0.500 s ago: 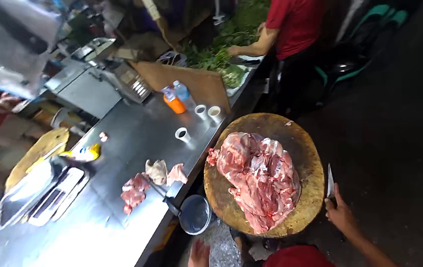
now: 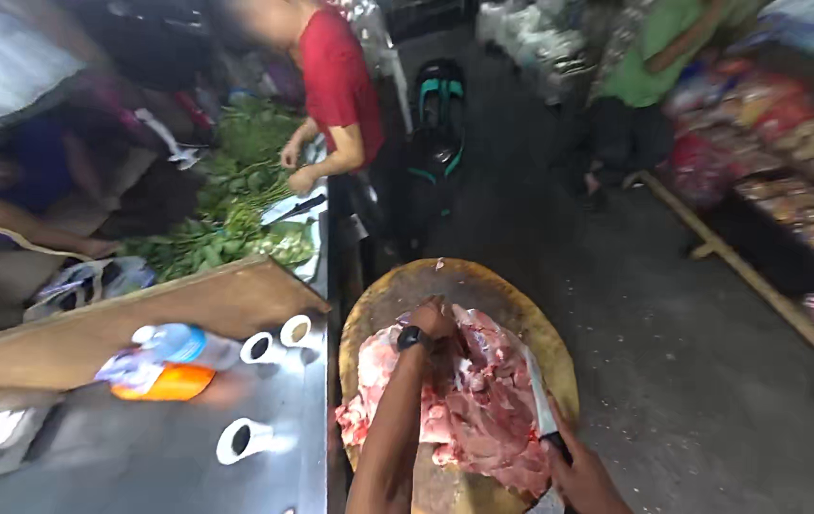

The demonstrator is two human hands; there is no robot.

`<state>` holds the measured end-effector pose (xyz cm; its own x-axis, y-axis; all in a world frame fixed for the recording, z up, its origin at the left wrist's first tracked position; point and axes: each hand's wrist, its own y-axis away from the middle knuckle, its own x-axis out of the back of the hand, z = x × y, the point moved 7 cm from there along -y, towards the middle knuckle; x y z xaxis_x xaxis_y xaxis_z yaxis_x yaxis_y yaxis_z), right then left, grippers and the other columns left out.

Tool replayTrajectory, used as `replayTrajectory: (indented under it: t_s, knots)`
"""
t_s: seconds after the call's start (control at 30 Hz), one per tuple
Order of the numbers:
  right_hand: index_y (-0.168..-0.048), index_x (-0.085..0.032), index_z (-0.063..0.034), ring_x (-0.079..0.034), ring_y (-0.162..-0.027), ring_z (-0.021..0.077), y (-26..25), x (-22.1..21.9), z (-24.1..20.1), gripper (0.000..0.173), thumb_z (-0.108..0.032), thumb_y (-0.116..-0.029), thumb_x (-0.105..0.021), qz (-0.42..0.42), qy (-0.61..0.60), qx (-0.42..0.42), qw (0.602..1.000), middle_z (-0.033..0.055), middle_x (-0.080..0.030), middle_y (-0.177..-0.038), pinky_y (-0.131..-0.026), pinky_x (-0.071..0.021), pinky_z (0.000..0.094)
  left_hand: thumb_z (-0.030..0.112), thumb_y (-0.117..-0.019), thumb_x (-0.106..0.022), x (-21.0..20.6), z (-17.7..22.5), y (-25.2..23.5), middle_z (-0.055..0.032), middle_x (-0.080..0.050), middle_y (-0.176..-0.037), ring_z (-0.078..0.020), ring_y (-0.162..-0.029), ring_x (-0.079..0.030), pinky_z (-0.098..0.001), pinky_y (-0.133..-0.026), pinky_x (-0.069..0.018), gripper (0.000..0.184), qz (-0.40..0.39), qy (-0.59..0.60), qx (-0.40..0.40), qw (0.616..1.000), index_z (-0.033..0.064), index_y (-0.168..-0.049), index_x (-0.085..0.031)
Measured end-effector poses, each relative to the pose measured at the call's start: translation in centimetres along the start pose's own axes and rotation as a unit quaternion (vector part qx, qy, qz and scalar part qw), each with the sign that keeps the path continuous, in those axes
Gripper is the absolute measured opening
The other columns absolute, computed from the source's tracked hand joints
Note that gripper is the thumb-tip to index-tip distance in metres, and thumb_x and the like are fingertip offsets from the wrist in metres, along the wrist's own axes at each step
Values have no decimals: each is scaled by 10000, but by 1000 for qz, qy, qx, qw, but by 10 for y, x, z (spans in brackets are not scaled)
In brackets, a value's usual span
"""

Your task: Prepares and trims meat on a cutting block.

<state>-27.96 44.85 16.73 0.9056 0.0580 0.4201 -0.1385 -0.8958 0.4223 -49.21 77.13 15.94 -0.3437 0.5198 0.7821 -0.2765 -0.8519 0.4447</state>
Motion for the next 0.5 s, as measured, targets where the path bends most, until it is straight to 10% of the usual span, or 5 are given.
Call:
replayTrajectory:
  t_s: [0.17, 0.5]
  knots:
    - [-1668, -164, -208, -698, -680, 268, 38, -16, 16, 736, -264, -1047, -554, 16, 7, -50, 999, 173, -724, -951, -725, -613, 507, 486, -841, -745, -25, -9, -55, -183, -687, -1264, -374, -1209, -635, -642, -1025, -483, 582, -110, -11, 4, 994, 136, -1303, -685]
    - [-1661, -214, -251, -674, -1161, 303, -30, -75, -92, 661, -336, -1059, -474, -11, 89, 45, 995, 151, -663, -1334, -1035, -523, 524, 355, -946, -667, -1, -40, 26, -165, -698, -1210, -289, -1135, -667, -538, -1011, -520, 462, -81, 181, -1, 980, 95, -1328, -643]
